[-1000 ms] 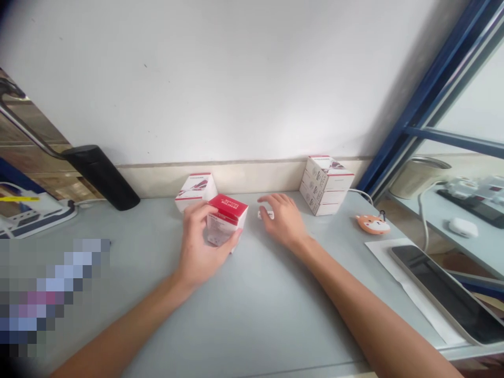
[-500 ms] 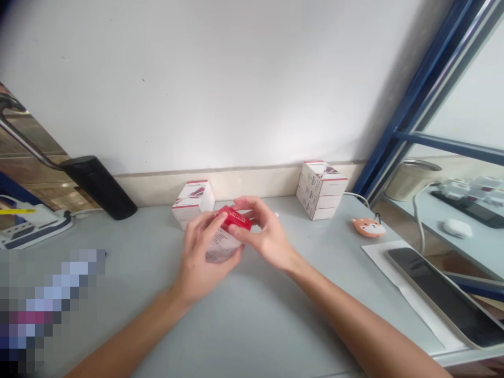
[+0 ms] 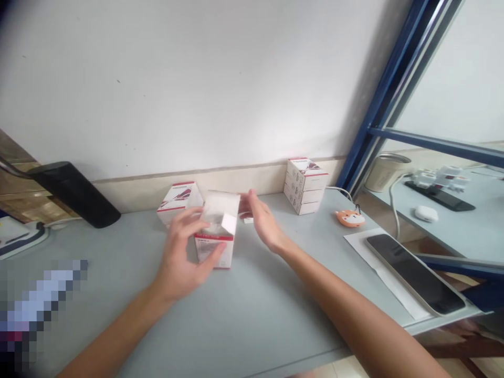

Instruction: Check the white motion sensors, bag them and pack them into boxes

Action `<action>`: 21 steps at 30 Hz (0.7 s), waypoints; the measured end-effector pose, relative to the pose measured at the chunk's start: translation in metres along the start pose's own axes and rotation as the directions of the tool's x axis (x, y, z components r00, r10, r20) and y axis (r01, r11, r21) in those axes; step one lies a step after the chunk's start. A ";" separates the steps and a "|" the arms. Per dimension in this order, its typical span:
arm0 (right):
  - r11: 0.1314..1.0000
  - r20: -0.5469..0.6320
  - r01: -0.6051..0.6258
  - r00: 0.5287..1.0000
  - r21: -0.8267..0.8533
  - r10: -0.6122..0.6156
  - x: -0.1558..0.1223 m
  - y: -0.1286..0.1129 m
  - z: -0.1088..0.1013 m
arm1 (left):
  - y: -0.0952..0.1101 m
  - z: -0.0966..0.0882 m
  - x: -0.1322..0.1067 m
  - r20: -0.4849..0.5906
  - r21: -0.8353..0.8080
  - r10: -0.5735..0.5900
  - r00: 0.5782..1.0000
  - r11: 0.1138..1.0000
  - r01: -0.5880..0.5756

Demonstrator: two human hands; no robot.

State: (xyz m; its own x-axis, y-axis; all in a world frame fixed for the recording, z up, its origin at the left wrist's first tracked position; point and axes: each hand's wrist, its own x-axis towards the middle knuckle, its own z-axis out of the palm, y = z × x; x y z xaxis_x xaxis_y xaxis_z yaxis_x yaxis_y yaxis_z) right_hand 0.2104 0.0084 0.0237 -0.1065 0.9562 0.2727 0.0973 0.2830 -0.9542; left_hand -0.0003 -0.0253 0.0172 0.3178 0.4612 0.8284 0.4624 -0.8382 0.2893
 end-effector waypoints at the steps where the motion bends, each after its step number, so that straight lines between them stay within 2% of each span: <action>1: 0.988 -0.008 0.035 0.999 -0.148 -0.036 0.003 0.006 -0.006 | -0.002 0.001 0.000 -0.037 -0.005 -0.052 0.998 0.999 0.051; 2: 0.938 0.004 0.080 0.996 -0.337 -0.084 0.005 0.013 -0.011 | -0.004 0.001 -0.001 -0.069 -0.023 -0.110 0.992 0.994 0.109; 4: 0.714 0.109 0.204 0.978 -0.669 -0.177 0.007 0.026 -0.020 | -0.007 0.004 -0.003 -0.107 -0.082 -0.216 0.970 0.975 0.208; 6: 0.505 0.240 0.306 0.951 -0.807 -0.194 0.008 0.037 -0.026 | -0.009 0.006 -0.005 -0.132 -0.125 -0.259 0.957 0.962 0.243; 7: 0.452 0.278 0.333 0.943 -0.827 -0.184 0.009 0.041 -0.027 | -0.010 0.007 -0.006 -0.140 -0.131 -0.255 0.957 0.962 0.238; 8: 0.429 0.297 0.343 0.939 -0.836 -0.172 0.010 0.043 -0.028 | -0.010 0.007 -0.006 -0.150 -0.130 -0.240 0.959 0.967 0.221; 10: 0.444 0.272 0.328 0.944 -0.834 -0.186 0.010 0.040 -0.027 | -0.011 0.008 -0.007 -0.175 -0.112 -0.204 0.963 0.976 0.187; 11: 0.483 0.226 0.310 0.948 -0.819 -0.226 0.010 0.034 -0.025 | -0.012 0.008 -0.007 -0.183 -0.098 -0.194 0.964 0.979 0.178; 13: 0.616 0.051 0.284 0.929 -0.735 -0.367 0.005 0.017 -0.018 | -0.012 0.008 -0.007 -0.192 -0.065 -0.170 0.967 0.985 0.160; 14: 0.694 -0.070 0.294 0.893 -0.657 -0.445 0.001 0.006 -0.014 | -0.012 0.008 -0.007 -0.190 -0.046 -0.154 0.970 0.988 0.148; 16: 0.769 -0.234 0.420 0.784 -0.482 -0.575 -0.012 -0.016 -0.001 | -0.011 0.007 -0.006 -0.191 -0.006 -0.096 0.977 0.995 0.097; 17: 0.758 -0.262 0.502 0.732 -0.417 -0.629 -0.020 -0.025 0.005 | -0.010 0.007 -0.005 -0.194 0.017 -0.055 0.979 0.998 0.060; 18: 0.709 -0.230 0.580 0.686 -0.401 -0.690 -0.028 -0.033 0.011 | -0.008 0.007 -0.005 -0.197 0.041 -0.008 0.980 0.999 0.017; 19: 0.624 -0.157 0.653 0.626 -0.429 -0.763 -0.035 -0.039 0.017 | -0.006 0.007 -0.005 -0.194 0.061 0.037 0.980 0.998 -0.026; 21: 0.468 0.007 0.726 0.546 -0.503 -0.838 -0.045 -0.044 0.024 | -0.001 0.006 -0.004 -0.167 0.088 0.106 0.980 0.992 -0.093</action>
State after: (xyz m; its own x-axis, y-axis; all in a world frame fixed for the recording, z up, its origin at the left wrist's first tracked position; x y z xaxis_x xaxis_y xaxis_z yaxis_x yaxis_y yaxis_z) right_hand 0.1869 -0.0485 0.0507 -0.1466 0.2839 0.9476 0.4662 0.8647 -0.1870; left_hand 0.0030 -0.0244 0.0105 0.2221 0.3142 0.9230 0.5019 -0.8485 0.1681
